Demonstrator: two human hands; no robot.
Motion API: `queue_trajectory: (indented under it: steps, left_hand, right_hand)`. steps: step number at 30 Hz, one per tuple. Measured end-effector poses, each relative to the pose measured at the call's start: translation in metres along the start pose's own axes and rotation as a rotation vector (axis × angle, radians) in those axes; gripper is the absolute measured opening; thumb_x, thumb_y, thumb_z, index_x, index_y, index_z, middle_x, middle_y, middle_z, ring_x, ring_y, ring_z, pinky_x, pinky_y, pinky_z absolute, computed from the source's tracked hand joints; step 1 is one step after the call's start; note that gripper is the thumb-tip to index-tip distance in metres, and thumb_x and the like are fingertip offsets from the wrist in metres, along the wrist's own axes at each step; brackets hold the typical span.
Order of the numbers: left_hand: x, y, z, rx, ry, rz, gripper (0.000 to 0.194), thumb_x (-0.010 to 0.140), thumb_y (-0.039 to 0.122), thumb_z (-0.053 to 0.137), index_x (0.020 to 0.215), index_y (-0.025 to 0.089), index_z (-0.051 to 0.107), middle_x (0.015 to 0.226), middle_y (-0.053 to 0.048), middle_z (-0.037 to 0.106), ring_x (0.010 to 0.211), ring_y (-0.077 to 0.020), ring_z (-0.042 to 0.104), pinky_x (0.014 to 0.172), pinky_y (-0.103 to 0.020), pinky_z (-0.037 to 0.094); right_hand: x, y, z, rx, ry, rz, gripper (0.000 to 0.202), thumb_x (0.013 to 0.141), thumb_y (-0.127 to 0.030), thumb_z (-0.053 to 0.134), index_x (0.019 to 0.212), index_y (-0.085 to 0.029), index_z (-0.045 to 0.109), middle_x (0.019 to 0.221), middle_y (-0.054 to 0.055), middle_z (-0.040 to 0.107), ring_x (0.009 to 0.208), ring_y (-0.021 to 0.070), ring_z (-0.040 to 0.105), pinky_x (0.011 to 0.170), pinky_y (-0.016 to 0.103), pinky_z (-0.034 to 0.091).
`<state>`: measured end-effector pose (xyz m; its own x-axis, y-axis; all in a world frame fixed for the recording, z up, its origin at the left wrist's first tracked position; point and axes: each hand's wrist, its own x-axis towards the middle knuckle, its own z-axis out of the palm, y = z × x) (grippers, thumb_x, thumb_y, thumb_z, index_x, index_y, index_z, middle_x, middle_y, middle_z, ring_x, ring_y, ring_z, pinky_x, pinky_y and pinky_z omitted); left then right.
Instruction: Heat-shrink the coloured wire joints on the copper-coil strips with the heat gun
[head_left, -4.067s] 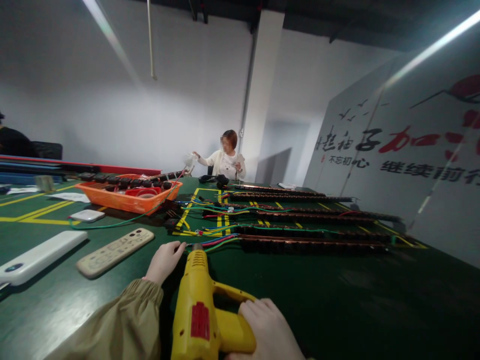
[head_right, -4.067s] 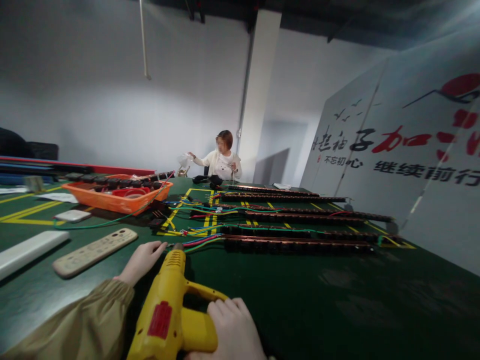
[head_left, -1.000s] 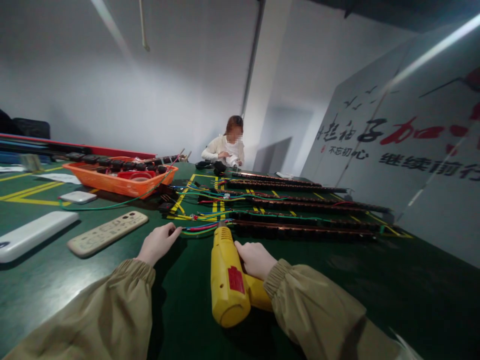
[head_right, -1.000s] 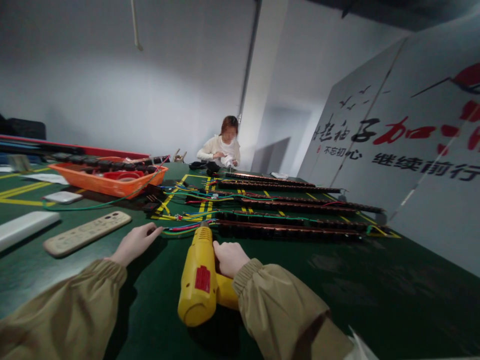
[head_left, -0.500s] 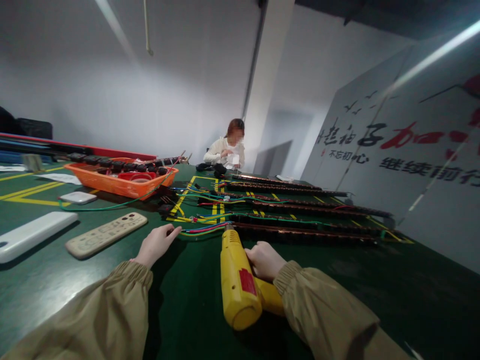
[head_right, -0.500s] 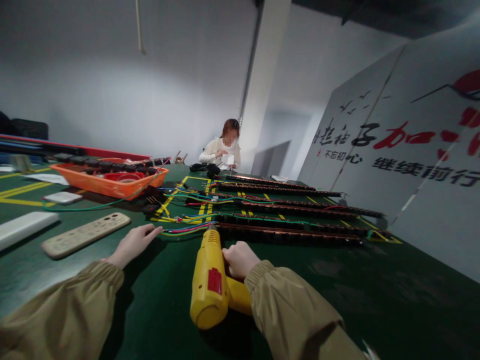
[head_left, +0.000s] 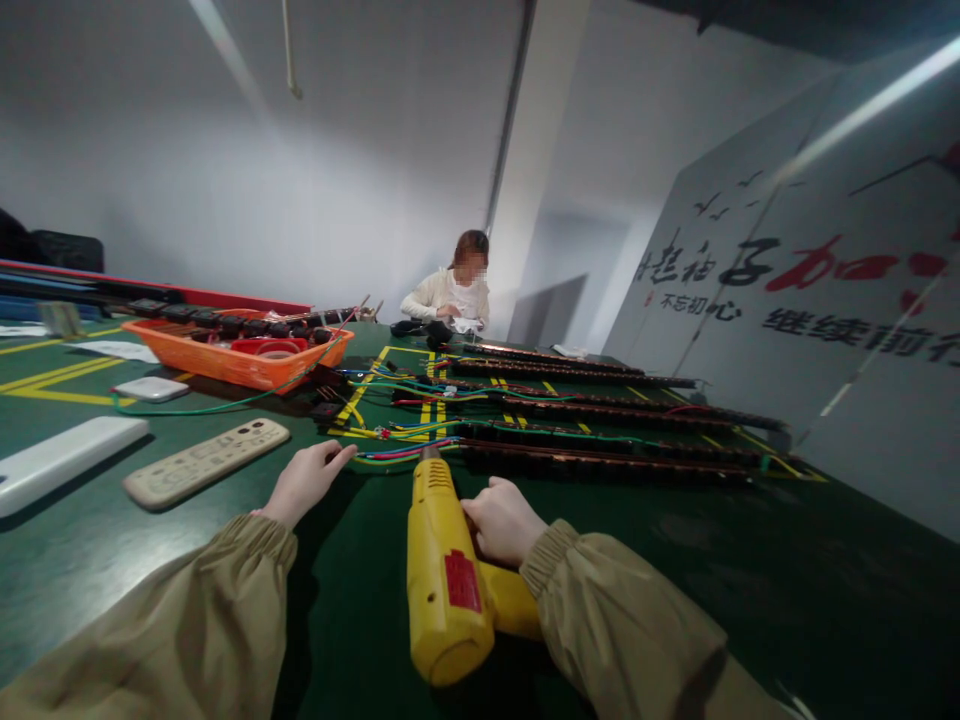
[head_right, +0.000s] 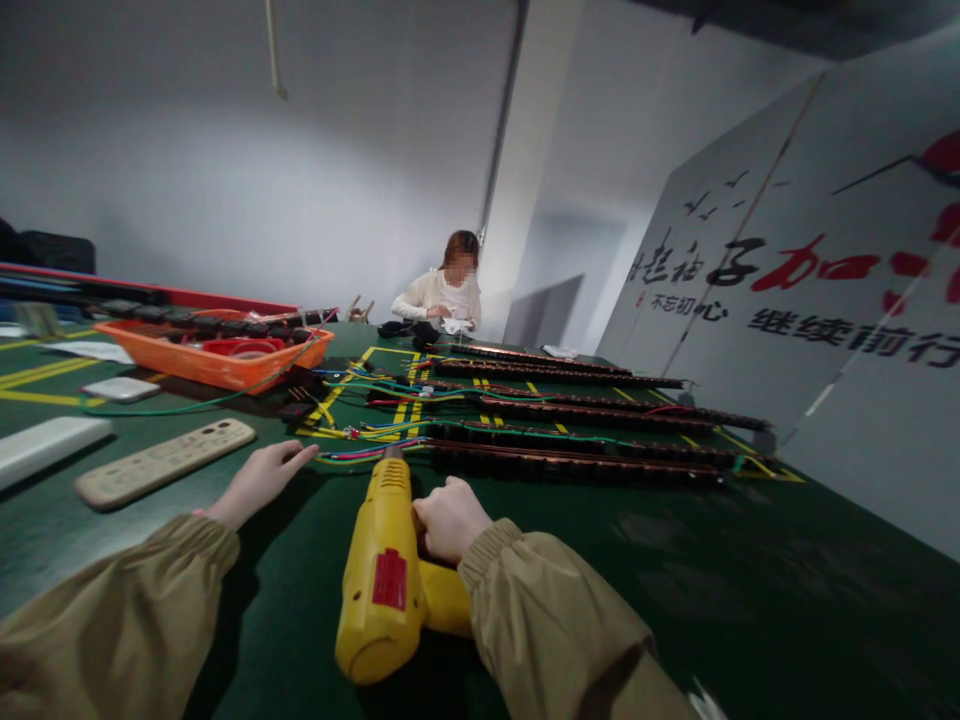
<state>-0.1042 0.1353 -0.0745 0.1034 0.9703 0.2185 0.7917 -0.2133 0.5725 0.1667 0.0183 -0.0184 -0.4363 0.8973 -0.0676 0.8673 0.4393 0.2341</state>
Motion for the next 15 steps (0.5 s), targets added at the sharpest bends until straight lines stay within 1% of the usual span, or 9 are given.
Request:
queue_trajectory:
  steps: [5,9,15]
  left_hand:
    - [0.000,0.000,0.000,-0.018,0.004,0.007,0.047,0.080,0.061,0.035,0.074,0.021,0.059,0.076,-0.002,0.064,0.073,-0.0169,0.056,0.067,-0.022,0.038]
    - [0.002,-0.002,0.001,-0.029,-0.001,-0.001,0.045,0.082,0.060,0.032,0.078,0.022,0.058,0.082,-0.002,0.066,0.078,-0.0177,0.058,0.071,-0.022,0.039]
    - [0.007,-0.007,0.004,-0.065,-0.013,-0.006,0.047,0.083,0.057,0.029,0.086,0.022,0.061,0.092,-0.004,0.068,0.085,-0.0191,0.060,0.075,-0.023,0.042]
  right_hand:
    - [0.019,-0.023,-0.003,-0.005,0.008,-0.089,0.017,0.073,-0.027,0.053,0.081,-0.017,0.064,0.077,0.007,0.070,0.075,0.0194,0.064,0.077,0.032,0.036]
    - [0.033,-0.040,-0.007,0.001,0.049,-0.155,0.017,0.070,-0.027,0.054,0.080,-0.016,0.064,0.079,0.008,0.070,0.074,0.0195,0.064,0.078,0.033,0.036]
    - [0.048,-0.062,-0.014,-0.009,0.123,-0.239,0.019,0.073,-0.031,0.055,0.080,-0.016,0.063,0.077,0.008,0.069,0.073,0.0204,0.064,0.082,0.036,0.035]
